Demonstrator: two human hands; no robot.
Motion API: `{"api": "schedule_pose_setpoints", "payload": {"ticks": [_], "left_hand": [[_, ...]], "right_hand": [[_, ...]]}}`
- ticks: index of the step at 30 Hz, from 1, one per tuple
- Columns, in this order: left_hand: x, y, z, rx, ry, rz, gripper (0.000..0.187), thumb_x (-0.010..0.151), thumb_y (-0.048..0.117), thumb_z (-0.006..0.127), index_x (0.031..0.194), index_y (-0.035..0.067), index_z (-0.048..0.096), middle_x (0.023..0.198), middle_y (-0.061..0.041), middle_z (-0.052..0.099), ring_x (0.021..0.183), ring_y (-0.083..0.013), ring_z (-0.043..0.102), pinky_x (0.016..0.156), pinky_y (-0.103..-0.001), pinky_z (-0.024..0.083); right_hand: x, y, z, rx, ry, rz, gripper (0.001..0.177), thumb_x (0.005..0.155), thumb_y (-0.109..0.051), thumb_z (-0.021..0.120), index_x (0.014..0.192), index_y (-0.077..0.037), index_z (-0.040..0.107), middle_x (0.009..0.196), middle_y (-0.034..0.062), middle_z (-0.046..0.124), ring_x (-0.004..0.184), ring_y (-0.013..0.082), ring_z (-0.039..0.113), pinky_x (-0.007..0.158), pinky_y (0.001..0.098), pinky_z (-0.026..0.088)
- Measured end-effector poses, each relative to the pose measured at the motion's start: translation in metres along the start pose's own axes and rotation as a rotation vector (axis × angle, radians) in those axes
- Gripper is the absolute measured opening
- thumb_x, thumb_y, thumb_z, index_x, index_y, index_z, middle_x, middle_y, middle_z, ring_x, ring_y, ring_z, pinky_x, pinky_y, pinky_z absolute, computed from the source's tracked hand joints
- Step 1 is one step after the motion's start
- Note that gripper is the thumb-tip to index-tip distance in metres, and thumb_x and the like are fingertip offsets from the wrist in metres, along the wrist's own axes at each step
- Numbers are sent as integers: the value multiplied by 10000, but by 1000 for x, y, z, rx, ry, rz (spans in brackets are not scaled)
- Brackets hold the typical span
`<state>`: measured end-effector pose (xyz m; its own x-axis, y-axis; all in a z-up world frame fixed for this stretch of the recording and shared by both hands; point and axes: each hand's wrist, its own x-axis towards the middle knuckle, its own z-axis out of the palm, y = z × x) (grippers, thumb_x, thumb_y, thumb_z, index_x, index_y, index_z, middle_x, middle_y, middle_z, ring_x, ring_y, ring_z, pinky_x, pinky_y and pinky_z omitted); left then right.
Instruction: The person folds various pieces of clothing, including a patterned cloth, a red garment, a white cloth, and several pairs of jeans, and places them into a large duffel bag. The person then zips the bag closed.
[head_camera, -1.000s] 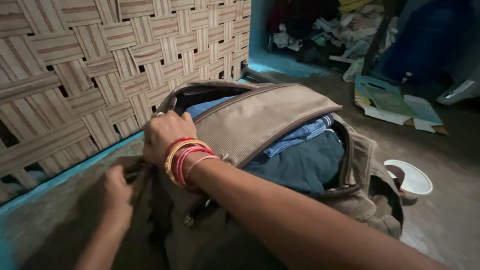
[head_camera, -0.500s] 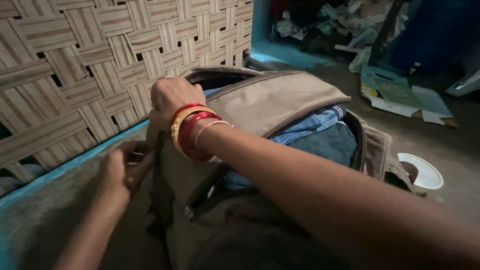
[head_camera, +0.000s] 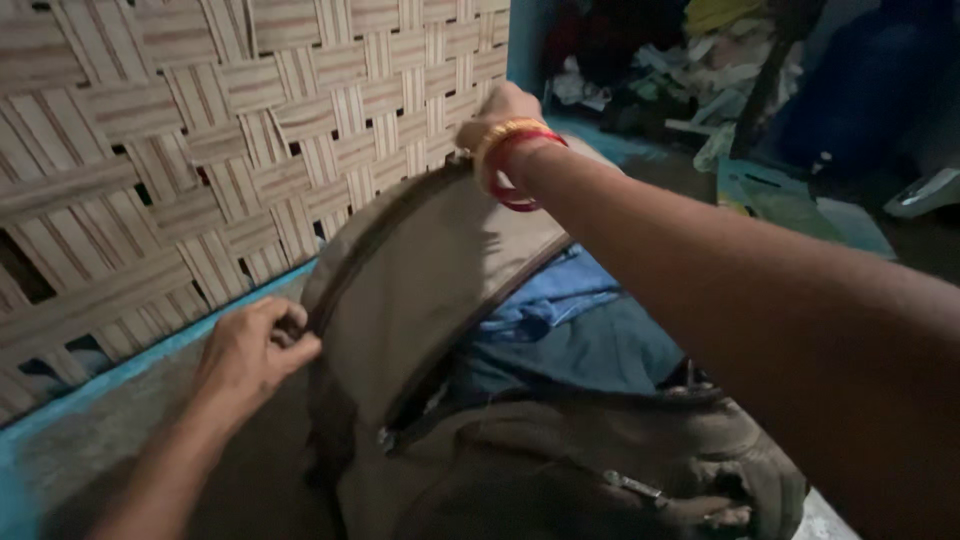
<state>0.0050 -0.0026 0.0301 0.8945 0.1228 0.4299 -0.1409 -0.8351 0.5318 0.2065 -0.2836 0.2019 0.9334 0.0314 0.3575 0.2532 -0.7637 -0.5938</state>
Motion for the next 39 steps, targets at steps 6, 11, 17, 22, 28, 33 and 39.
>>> {"api": "schedule_pose_setpoints", "payload": {"ticks": [6,11,17,22,28,33,39], "left_hand": [[-1,15,-11,96,-98,-89,333,730,205,841,981,17,731,866,-95,752,754,-184,759,712,-342,594],[6,14,-11,117,-102,-142,380,734,262,892,1006,40,750,911,-85,778,822,-178,778,759,-348,612],[45,30,-25,183,-156,-112,333,755,270,817,1028,78,808,967,-128,806,894,-258,769,837,-400,594],[126,115,2,194,43,206,340,926,308,679,1166,78,750,1080,-224,734,991,-404,716,852,-482,558],[157,209,66,252,-36,208,276,895,321,750,1109,155,804,1032,-218,742,1002,-397,700,919,-478,537],[142,234,87,348,61,6,200,847,208,807,1039,153,817,1051,-181,733,993,-406,697,847,-500,559],[147,229,97,479,22,171,122,894,106,762,976,16,773,1049,-259,713,1023,-442,684,853,-514,563]], "right_hand": [[3,25,-14,74,-20,162,418,703,-234,855,1055,-37,744,1078,174,748,1016,266,744,856,359,592],[15,37,-31,2,0,200,435,690,-264,876,1028,-18,757,1084,171,757,1006,258,752,843,361,599],[22,62,-28,-8,-35,218,461,688,-313,872,1017,-9,767,1084,167,777,1015,250,765,880,364,595],[31,80,-15,50,2,209,487,679,-360,881,1051,-71,759,1111,157,746,1065,280,722,935,353,564],[35,99,-13,79,-36,192,478,658,-338,850,1052,-79,773,1116,167,765,1085,298,738,937,368,573],[36,108,-9,147,20,134,445,629,-312,863,976,-58,749,1063,187,755,1057,319,726,917,379,571],[33,112,-5,130,80,44,310,633,-282,813,860,-73,782,996,196,763,1005,340,737,911,387,579]]}}
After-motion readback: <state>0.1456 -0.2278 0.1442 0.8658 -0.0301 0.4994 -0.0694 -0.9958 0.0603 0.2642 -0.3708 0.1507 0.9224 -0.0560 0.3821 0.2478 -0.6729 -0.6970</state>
